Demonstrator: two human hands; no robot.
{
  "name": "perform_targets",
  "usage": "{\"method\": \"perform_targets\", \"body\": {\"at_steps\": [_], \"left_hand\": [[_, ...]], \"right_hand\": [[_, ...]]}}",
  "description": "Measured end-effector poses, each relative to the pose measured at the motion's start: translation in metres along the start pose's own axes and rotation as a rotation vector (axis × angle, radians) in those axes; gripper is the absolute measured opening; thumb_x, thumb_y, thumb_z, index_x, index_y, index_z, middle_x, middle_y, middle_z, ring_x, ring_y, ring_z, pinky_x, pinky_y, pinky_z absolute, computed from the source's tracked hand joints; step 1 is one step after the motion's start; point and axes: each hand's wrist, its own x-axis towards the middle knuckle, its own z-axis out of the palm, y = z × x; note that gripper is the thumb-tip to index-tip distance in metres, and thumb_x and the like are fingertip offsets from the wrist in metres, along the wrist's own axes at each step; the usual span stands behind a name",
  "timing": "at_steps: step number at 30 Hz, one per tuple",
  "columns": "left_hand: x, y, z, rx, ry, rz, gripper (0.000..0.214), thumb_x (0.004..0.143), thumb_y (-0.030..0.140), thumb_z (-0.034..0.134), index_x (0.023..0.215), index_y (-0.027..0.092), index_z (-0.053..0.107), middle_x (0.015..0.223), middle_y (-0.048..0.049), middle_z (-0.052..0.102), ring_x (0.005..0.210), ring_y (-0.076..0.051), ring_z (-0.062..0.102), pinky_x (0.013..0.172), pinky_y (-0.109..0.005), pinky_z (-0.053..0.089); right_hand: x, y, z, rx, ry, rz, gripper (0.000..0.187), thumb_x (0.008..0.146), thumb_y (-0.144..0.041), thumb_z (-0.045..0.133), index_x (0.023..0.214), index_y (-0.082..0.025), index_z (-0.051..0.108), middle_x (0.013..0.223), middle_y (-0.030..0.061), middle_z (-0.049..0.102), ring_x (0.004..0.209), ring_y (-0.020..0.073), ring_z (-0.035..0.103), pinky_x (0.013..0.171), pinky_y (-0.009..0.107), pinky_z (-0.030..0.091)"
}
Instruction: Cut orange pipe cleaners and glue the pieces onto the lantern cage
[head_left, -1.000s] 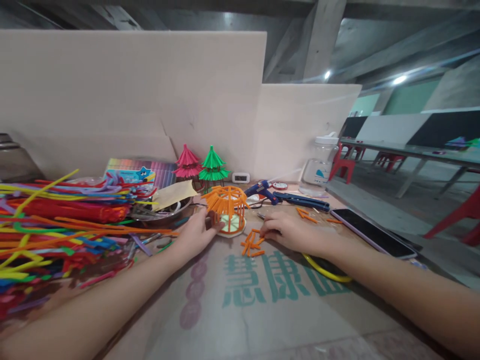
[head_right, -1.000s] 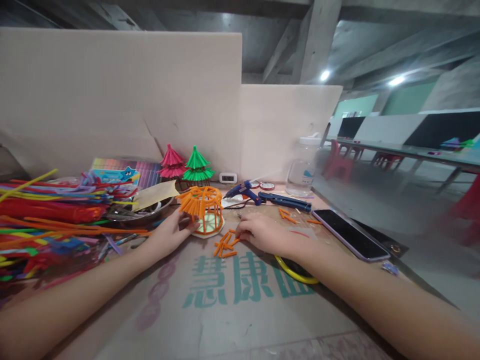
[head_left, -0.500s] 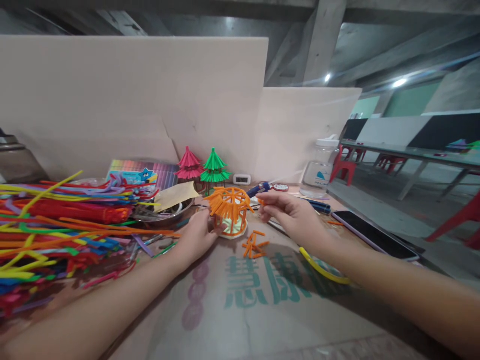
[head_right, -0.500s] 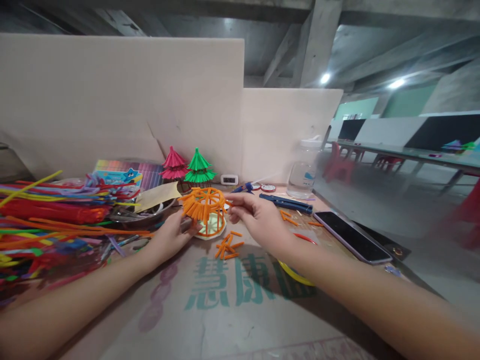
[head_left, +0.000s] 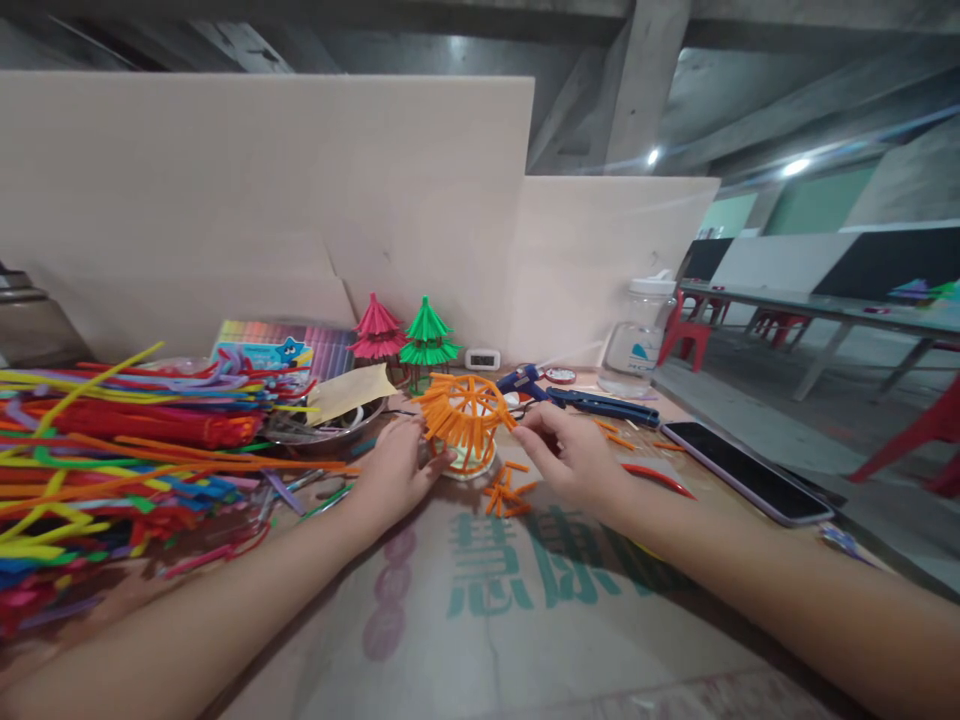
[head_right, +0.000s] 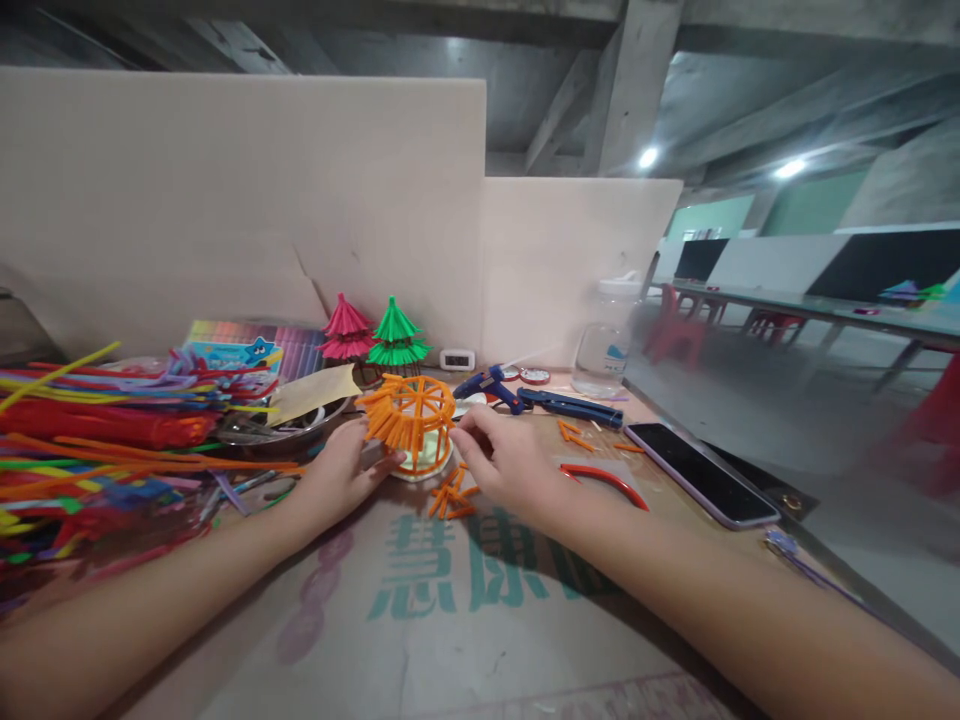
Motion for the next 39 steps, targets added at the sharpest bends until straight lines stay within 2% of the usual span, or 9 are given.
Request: {"method": "perform_targets", "body": {"at_steps": [5,12,19,28,30,34,36,39], "left_hand": [[-0.002,-0.003,0.002,0.122,-0.009,0.063,0.038,0.086,0.040,0.057,0.110,0.011,0.059,0.115,-0.0199,0.064,0.116,-0.036,0.055,0.102,-0.053,0.043],[-0.003,-0.001,0.001,0.155,-0.020,0.127,0.036,0.088,0.038,0.054,0.111,0.010,0.059,0.114,-0.0197,0.065,0.118,-0.034,0.054,0.105,-0.052,0.041],[-0.004,0.003,-0.002,0.163,-0.032,0.131,0.040,0.088,0.039,0.055,0.112,0.007,0.059,0.111,-0.0206,0.065,0.117,-0.035,0.055,0.104,-0.052,0.041],[-0.003,0.004,-0.001,0.160,-0.029,0.111,0.039,0.088,0.040,0.054,0.109,0.008,0.059,0.112,-0.0205,0.065,0.116,-0.035,0.055,0.104,-0.053,0.041],[-0.003,0.004,-0.002,0.159,-0.034,0.112,0.038,0.087,0.039,0.054,0.109,0.009,0.059,0.111,-0.0198,0.065,0.116,-0.035,0.055,0.103,-0.053,0.042],[-0.004,0.001,-0.001,0.160,-0.027,0.131,0.035,0.087,0.036,0.054,0.109,0.010,0.059,0.111,-0.0193,0.065,0.116,-0.035,0.055,0.102,-0.053,0.043],[-0.004,-0.001,0.000,0.145,-0.014,0.150,0.035,0.087,0.036,0.054,0.110,0.010,0.059,0.112,-0.0189,0.065,0.116,-0.035,0.055,0.104,-0.052,0.042],[-0.004,-0.003,0.001,0.113,-0.008,0.162,0.036,0.087,0.036,0.054,0.112,0.011,0.058,0.114,-0.0188,0.064,0.117,-0.034,0.054,0.104,-0.052,0.041]], "right_hand": [[0.000,0.002,0.001,-0.106,0.005,-0.052,0.019,0.093,-0.027,0.048,0.077,-0.020,0.055,0.060,-0.0031,0.052,0.053,0.0106,0.044,0.055,0.024,0.031],[0.001,0.004,0.002,-0.146,0.037,-0.088,0.025,0.093,-0.029,0.050,0.071,-0.019,0.053,0.057,-0.0038,0.051,0.051,0.0095,0.043,0.054,0.024,0.029],[0.002,0.003,0.003,-0.254,-0.007,-0.109,0.025,0.093,-0.030,0.050,0.072,-0.019,0.054,0.057,-0.0024,0.053,0.052,0.0109,0.046,0.055,0.025,0.028],[0.003,0.001,0.001,-0.275,-0.062,-0.085,0.024,0.092,-0.032,0.052,0.071,-0.020,0.051,0.059,-0.0029,0.051,0.054,0.0115,0.044,0.056,0.026,0.027],[0.004,0.004,0.000,-0.171,-0.039,-0.015,0.024,0.090,-0.039,0.056,0.076,-0.021,0.050,0.061,-0.0034,0.051,0.055,0.0118,0.044,0.057,0.026,0.028],[0.007,0.010,0.003,0.302,0.010,0.201,0.034,0.089,-0.054,0.053,0.085,-0.020,0.051,0.066,-0.0030,0.049,0.058,0.0125,0.045,0.054,0.026,0.032],[0.008,0.012,0.006,0.512,-0.049,0.305,0.043,0.086,-0.063,0.050,0.081,-0.020,0.053,0.062,-0.0035,0.047,0.054,0.0119,0.042,0.052,0.026,0.031],[0.006,0.012,0.013,0.716,-0.181,0.408,0.052,0.075,-0.071,0.060,0.072,-0.020,0.053,0.057,-0.0043,0.047,0.050,0.0101,0.039,0.049,0.026,0.030]]}}
